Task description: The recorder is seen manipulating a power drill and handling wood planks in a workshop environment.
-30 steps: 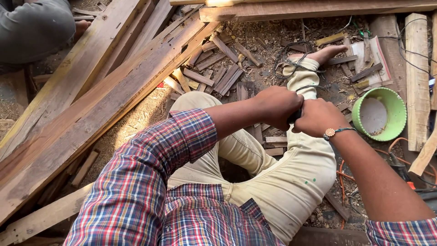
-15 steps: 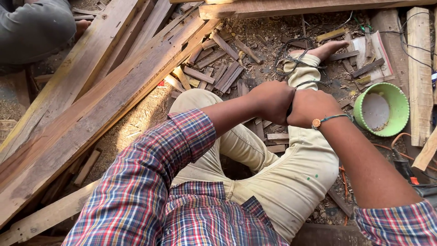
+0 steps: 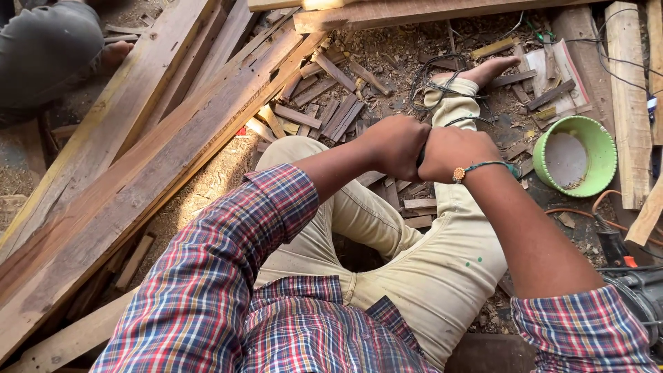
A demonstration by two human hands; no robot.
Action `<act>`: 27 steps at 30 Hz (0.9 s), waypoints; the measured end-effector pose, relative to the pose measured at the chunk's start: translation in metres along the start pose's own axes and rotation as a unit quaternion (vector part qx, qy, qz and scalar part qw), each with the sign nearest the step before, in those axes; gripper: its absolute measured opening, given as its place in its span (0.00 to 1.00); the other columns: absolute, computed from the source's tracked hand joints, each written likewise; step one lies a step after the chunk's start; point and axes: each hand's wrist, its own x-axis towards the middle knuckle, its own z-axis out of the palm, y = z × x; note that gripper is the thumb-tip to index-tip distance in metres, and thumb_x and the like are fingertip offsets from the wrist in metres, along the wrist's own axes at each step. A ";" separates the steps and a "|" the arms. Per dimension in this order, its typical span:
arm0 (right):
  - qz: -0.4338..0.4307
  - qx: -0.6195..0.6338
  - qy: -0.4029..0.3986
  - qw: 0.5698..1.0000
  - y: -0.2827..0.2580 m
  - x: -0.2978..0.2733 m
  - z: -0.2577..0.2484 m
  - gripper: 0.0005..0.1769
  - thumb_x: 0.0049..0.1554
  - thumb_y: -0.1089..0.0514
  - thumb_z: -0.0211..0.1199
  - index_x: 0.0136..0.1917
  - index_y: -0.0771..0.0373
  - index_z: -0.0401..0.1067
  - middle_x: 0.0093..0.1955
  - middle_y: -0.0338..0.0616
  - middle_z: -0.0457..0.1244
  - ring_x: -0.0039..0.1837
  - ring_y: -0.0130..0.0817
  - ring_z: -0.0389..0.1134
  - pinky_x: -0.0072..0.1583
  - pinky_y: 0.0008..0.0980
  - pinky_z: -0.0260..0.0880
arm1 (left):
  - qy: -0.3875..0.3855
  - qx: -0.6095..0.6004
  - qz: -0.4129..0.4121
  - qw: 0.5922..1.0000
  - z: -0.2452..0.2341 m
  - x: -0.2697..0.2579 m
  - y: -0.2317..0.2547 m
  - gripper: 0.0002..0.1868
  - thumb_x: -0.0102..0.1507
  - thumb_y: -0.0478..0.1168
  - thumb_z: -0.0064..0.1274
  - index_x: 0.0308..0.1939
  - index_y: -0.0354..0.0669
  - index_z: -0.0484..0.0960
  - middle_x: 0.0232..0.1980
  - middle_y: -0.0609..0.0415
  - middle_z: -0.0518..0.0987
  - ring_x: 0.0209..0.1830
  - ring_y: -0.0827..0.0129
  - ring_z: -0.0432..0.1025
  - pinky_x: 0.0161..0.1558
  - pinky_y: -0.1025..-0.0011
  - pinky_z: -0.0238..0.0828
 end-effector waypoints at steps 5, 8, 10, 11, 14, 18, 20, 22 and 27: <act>0.012 -0.006 -0.004 1.000 -0.001 0.002 -0.001 0.23 0.47 0.50 0.63 0.53 0.61 0.81 0.58 0.58 0.71 0.60 0.55 0.73 0.63 0.48 0.73 | 0.016 -0.002 0.010 1.000 0.000 -0.001 -0.003 0.27 0.40 0.53 0.71 0.33 0.37 0.82 0.33 0.38 0.83 0.34 0.40 0.78 0.40 0.51 0.76; 0.018 -0.003 -0.003 1.000 0.000 0.002 -0.001 0.24 0.47 0.49 0.64 0.54 0.61 0.81 0.59 0.57 0.70 0.60 0.55 0.73 0.63 0.48 0.72 | 0.024 -0.006 0.021 0.999 0.002 0.000 -0.005 0.27 0.41 0.53 0.70 0.34 0.37 0.82 0.33 0.39 0.83 0.34 0.41 0.78 0.41 0.51 0.76; 0.015 -0.003 -0.003 1.000 -0.001 0.001 -0.001 0.24 0.47 0.49 0.64 0.54 0.61 0.81 0.59 0.57 0.70 0.61 0.54 0.73 0.63 0.48 0.73 | 0.023 0.009 0.021 0.999 0.004 0.002 -0.005 0.29 0.41 0.55 0.71 0.35 0.36 0.82 0.33 0.38 0.82 0.34 0.40 0.78 0.41 0.51 0.76; 0.018 -0.003 0.000 1.000 -0.001 0.001 0.001 0.24 0.47 0.49 0.64 0.54 0.61 0.81 0.59 0.57 0.70 0.61 0.54 0.73 0.63 0.48 0.73 | 0.024 0.011 0.024 0.999 0.006 0.000 -0.005 0.29 0.41 0.55 0.71 0.35 0.36 0.82 0.33 0.38 0.82 0.34 0.40 0.78 0.41 0.51 0.76; 0.033 0.003 0.008 0.999 0.005 0.003 0.004 0.25 0.46 0.48 0.65 0.55 0.60 0.80 0.60 0.56 0.70 0.62 0.53 0.72 0.63 0.48 0.72 | 0.026 0.006 0.035 0.999 0.007 0.005 -0.001 0.28 0.42 0.55 0.70 0.34 0.38 0.83 0.33 0.38 0.82 0.35 0.40 0.78 0.40 0.50 0.76; 0.026 -0.008 0.022 0.999 0.014 0.008 0.012 0.24 0.46 0.48 0.65 0.53 0.60 0.80 0.58 0.56 0.71 0.60 0.51 0.73 0.62 0.47 0.74 | 0.027 0.022 -0.003 0.999 0.009 0.005 0.007 0.27 0.40 0.53 0.69 0.32 0.36 0.81 0.32 0.38 0.82 0.34 0.42 0.78 0.41 0.52 0.77; 0.015 -0.017 0.023 0.999 0.018 0.008 0.013 0.23 0.46 0.49 0.65 0.52 0.60 0.81 0.57 0.56 0.71 0.59 0.51 0.74 0.61 0.46 0.74 | 0.040 0.005 -0.007 0.999 0.010 0.006 0.009 0.26 0.41 0.52 0.69 0.33 0.36 0.82 0.32 0.38 0.83 0.34 0.41 0.78 0.40 0.51 0.76; -0.004 -0.013 0.023 1.000 0.021 0.010 0.012 0.21 0.45 0.50 0.64 0.51 0.60 0.81 0.56 0.56 0.71 0.58 0.52 0.74 0.60 0.46 0.74 | 0.010 0.025 -0.040 0.999 0.010 0.010 0.009 0.26 0.42 0.53 0.69 0.31 0.37 0.81 0.32 0.39 0.82 0.35 0.43 0.79 0.41 0.53 0.77; 0.007 -0.004 0.013 1.000 0.019 0.013 0.003 0.21 0.45 0.51 0.65 0.51 0.61 0.81 0.56 0.56 0.71 0.58 0.52 0.74 0.60 0.47 0.74 | 0.009 0.014 -0.028 0.999 0.005 0.015 0.005 0.26 0.43 0.54 0.69 0.31 0.37 0.81 0.32 0.39 0.82 0.34 0.42 0.78 0.41 0.52 0.76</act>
